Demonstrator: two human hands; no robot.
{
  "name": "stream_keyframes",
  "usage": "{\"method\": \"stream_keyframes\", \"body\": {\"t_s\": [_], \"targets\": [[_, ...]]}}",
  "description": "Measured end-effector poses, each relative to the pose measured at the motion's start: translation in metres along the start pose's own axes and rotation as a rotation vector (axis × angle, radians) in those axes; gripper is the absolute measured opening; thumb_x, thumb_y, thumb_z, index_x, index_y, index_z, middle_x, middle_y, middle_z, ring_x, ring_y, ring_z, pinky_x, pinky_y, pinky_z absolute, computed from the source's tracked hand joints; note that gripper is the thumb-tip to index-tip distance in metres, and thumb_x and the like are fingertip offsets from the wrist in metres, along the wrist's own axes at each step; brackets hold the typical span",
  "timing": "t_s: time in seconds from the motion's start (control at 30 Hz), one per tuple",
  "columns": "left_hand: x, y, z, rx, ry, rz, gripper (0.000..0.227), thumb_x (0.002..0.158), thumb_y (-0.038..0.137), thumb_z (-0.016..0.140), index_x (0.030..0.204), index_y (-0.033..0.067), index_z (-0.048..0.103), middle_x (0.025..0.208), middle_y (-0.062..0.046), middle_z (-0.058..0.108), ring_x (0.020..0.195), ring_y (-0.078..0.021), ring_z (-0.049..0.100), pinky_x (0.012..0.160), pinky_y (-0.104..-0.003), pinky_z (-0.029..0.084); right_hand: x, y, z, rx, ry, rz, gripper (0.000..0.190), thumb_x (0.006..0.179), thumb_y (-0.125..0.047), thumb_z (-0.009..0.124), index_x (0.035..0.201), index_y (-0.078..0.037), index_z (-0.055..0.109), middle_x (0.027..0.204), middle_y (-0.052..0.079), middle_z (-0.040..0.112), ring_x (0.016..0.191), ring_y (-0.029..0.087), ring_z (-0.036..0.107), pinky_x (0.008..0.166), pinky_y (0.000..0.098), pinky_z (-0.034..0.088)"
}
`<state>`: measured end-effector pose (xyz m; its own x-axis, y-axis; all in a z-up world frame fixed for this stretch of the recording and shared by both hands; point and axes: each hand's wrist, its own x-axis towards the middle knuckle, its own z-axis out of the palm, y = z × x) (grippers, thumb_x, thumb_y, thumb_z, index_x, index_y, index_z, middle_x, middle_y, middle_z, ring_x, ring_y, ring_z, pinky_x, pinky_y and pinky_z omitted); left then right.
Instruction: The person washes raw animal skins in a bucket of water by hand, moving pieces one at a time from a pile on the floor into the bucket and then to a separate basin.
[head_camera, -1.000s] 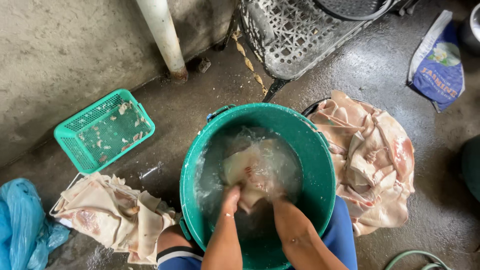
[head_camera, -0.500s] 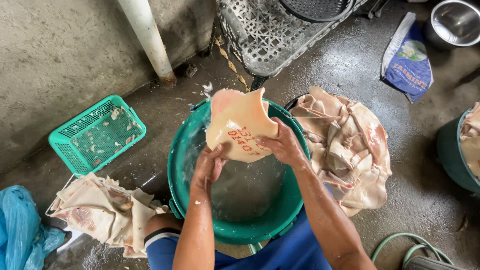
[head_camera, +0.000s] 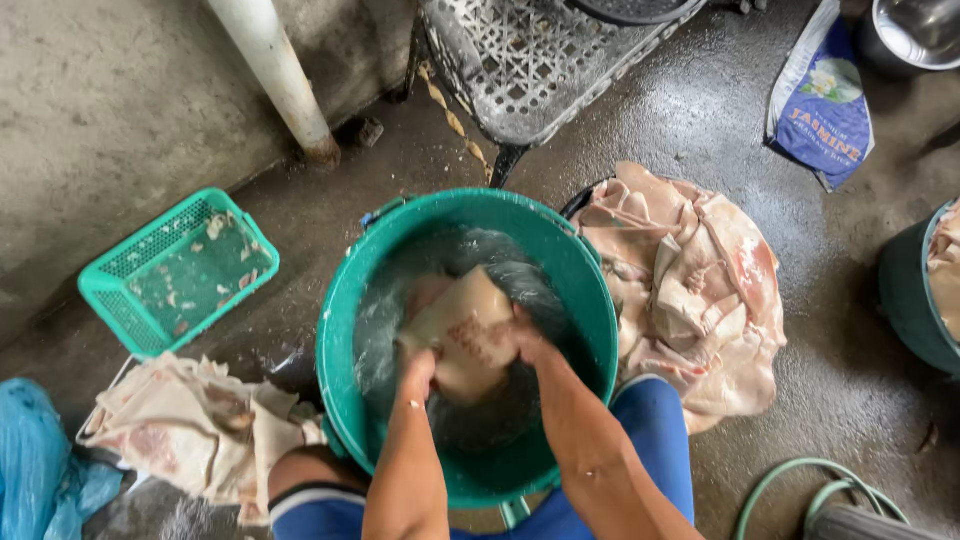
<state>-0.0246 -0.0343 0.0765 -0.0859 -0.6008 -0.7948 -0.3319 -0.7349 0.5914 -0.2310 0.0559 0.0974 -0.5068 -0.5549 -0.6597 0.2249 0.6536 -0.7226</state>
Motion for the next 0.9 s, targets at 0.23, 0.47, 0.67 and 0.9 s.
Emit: {"method": "stream_keyframes", "body": {"t_s": [0.23, 0.47, 0.67, 0.9], "targets": [[0.028, -0.075, -0.011, -0.204, -0.026, -0.246, 0.049, 0.087, 0.014, 0.068, 0.135, 0.0038, 0.058, 0.128, -0.017, 0.069, 0.112, -0.0318, 0.069, 0.095, -0.047, 0.056, 0.012, 0.106, 0.03, 0.038, -0.133, 0.281, 0.071, 0.074, 0.002, 0.071, 0.141, -0.013, 0.053, 0.111, 0.008, 0.069, 0.098, 0.022, 0.066, 0.086, 0.0375, 0.055], [0.044, -0.044, -0.004, -0.587, -0.322, -0.192, 0.046, 0.091, 0.021, 0.067, 0.133, 0.0032, 0.061, 0.128, -0.016, 0.069, 0.11, -0.0293, 0.069, 0.096, -0.045, 0.056, 0.006, -0.004, 0.026, -0.092, -0.132, -0.047, 0.067, 0.079, -0.001, 0.068, 0.143, -0.013, 0.056, 0.105, 0.013, 0.071, 0.091, 0.025, 0.069, 0.083, 0.0366, 0.055], [0.065, -0.008, 0.006, -0.685, -0.727, -0.146, 0.044, 0.094, 0.027, 0.065, 0.131, 0.0027, 0.064, 0.127, -0.015, 0.069, 0.109, -0.0272, 0.07, 0.097, -0.043, 0.056, -0.094, -0.145, 0.004, -0.292, -0.129, -0.424, 0.063, 0.083, -0.003, 0.067, 0.144, -0.012, 0.058, 0.099, 0.016, 0.073, 0.086, 0.027, 0.071, 0.08, 0.0359, 0.056], [0.062, -0.025, 0.002, -0.592, -0.355, -0.197, 0.044, 0.096, 0.026, 0.069, 0.132, 0.0011, 0.065, 0.125, -0.014, 0.073, 0.111, -0.0264, 0.07, 0.097, -0.041, 0.055, -0.07, -0.094, 0.018, 0.274, -0.044, -0.228, 0.066, 0.078, -0.008, 0.079, 0.137, 0.003, 0.053, 0.108, 0.012, 0.076, 0.098, 0.022, 0.073, 0.084, 0.0367, 0.058]]}}
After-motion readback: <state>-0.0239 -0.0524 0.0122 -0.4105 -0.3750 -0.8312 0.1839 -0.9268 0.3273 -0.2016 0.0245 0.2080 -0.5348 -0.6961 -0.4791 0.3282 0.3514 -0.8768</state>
